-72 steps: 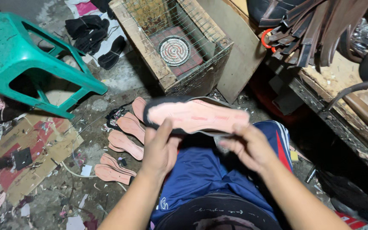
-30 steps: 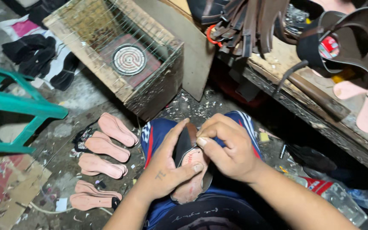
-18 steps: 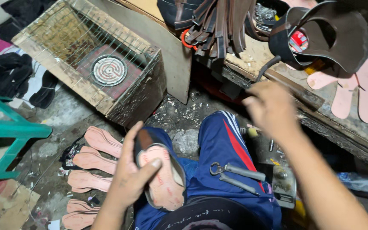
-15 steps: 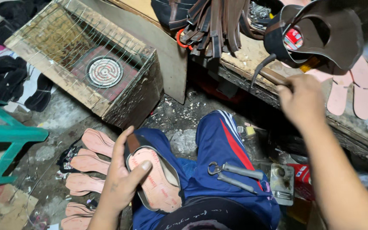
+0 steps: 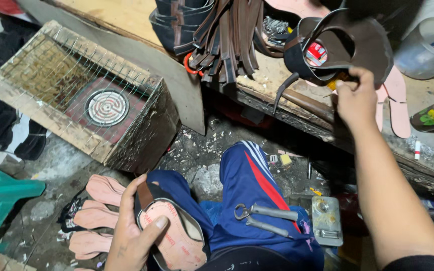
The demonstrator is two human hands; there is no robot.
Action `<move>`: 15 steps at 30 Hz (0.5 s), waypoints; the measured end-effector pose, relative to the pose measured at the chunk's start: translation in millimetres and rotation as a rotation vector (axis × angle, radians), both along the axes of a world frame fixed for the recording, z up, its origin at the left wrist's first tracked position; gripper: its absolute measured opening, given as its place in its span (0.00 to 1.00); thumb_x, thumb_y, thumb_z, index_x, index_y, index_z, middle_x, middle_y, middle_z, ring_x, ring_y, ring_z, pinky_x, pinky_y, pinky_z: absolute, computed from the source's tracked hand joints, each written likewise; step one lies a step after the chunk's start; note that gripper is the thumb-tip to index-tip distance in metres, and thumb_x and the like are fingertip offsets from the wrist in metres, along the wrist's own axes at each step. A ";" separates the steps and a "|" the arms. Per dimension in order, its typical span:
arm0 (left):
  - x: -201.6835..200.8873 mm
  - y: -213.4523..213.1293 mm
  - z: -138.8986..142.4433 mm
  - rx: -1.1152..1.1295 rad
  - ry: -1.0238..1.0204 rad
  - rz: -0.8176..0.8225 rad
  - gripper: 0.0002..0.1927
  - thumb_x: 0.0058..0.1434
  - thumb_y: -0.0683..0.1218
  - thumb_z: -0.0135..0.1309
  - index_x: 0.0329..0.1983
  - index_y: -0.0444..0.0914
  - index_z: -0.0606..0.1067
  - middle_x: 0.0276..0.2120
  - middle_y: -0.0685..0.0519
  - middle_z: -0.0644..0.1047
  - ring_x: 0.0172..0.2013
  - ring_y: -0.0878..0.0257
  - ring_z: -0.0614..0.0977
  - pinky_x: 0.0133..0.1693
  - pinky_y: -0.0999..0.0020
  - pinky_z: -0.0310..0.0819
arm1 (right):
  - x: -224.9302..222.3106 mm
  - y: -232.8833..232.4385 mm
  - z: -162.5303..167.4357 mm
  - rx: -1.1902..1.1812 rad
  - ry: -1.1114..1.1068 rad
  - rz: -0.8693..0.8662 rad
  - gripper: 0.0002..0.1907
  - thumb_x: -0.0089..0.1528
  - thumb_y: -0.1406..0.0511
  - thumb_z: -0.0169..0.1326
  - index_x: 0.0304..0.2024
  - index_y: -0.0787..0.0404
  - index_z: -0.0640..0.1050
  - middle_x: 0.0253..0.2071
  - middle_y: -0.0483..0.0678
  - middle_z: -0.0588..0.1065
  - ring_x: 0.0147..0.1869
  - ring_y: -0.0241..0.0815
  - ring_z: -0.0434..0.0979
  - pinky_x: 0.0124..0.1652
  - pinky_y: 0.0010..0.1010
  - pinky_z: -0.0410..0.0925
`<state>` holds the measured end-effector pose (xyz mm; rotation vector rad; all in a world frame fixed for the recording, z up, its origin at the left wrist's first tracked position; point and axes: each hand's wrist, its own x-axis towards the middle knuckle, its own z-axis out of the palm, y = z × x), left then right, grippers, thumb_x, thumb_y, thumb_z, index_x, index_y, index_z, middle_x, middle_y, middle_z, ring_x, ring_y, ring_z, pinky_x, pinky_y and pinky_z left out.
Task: The person sits on the floor of a shoe workshop and lasts a sandal: they hold the upper over the last, pull and tuck the leather edges with pincers, hammer the edges to set them, and trim and press the sole edge with a small blade while turning the shoe repeatedly.
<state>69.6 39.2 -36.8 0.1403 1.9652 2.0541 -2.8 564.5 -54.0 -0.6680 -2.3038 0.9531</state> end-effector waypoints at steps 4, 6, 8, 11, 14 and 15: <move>-5.3 -0.2 -15.3 -0.035 0.014 -0.001 0.47 0.50 0.41 0.59 0.74 0.38 0.56 0.59 0.45 0.73 0.58 0.57 0.75 0.60 0.61 0.64 | -17.7 5.4 2.6 0.060 0.045 -0.001 0.26 0.69 0.63 0.59 0.67 0.57 0.65 0.41 0.52 0.82 0.45 0.46 0.82 0.49 0.39 0.71; -10.3 0.2 -26.0 -0.026 0.013 -0.012 0.47 0.49 0.40 0.59 0.74 0.38 0.55 0.59 0.44 0.72 0.59 0.56 0.75 0.61 0.60 0.64 | -24.1 9.7 -1.5 0.015 0.097 -0.069 0.25 0.70 0.62 0.60 0.64 0.57 0.65 0.41 0.52 0.82 0.45 0.48 0.83 0.50 0.40 0.72; -13.6 -0.9 -36.0 -0.030 -0.006 0.006 0.48 0.48 0.40 0.59 0.74 0.39 0.55 0.61 0.43 0.72 0.60 0.55 0.74 0.61 0.59 0.63 | -31.7 13.3 -7.2 -0.075 0.141 -0.153 0.27 0.71 0.59 0.62 0.63 0.59 0.62 0.38 0.55 0.81 0.45 0.52 0.84 0.51 0.41 0.73; -19.5 -2.0 -49.2 -0.080 0.063 -0.025 0.48 0.49 0.39 0.58 0.75 0.38 0.55 0.62 0.42 0.72 0.61 0.55 0.74 0.63 0.59 0.62 | -45.8 16.2 -12.3 0.369 0.257 -0.102 0.33 0.64 0.63 0.64 0.68 0.63 0.67 0.53 0.67 0.76 0.55 0.64 0.76 0.52 0.47 0.68; -26.3 1.4 -59.3 -0.075 0.069 -0.049 0.48 0.49 0.38 0.59 0.75 0.38 0.54 0.61 0.43 0.72 0.61 0.55 0.74 0.62 0.59 0.62 | -60.4 12.6 -5.3 0.096 -0.137 -0.066 0.24 0.69 0.53 0.59 0.62 0.58 0.77 0.54 0.62 0.77 0.61 0.59 0.77 0.61 0.45 0.68; -27.5 3.0 -61.3 -0.061 0.053 -0.049 0.48 0.49 0.38 0.59 0.75 0.38 0.54 0.61 0.43 0.71 0.60 0.55 0.74 0.62 0.59 0.63 | -62.8 10.4 -4.1 0.080 -0.096 -0.088 0.26 0.68 0.53 0.59 0.63 0.59 0.76 0.55 0.63 0.75 0.61 0.60 0.75 0.62 0.44 0.67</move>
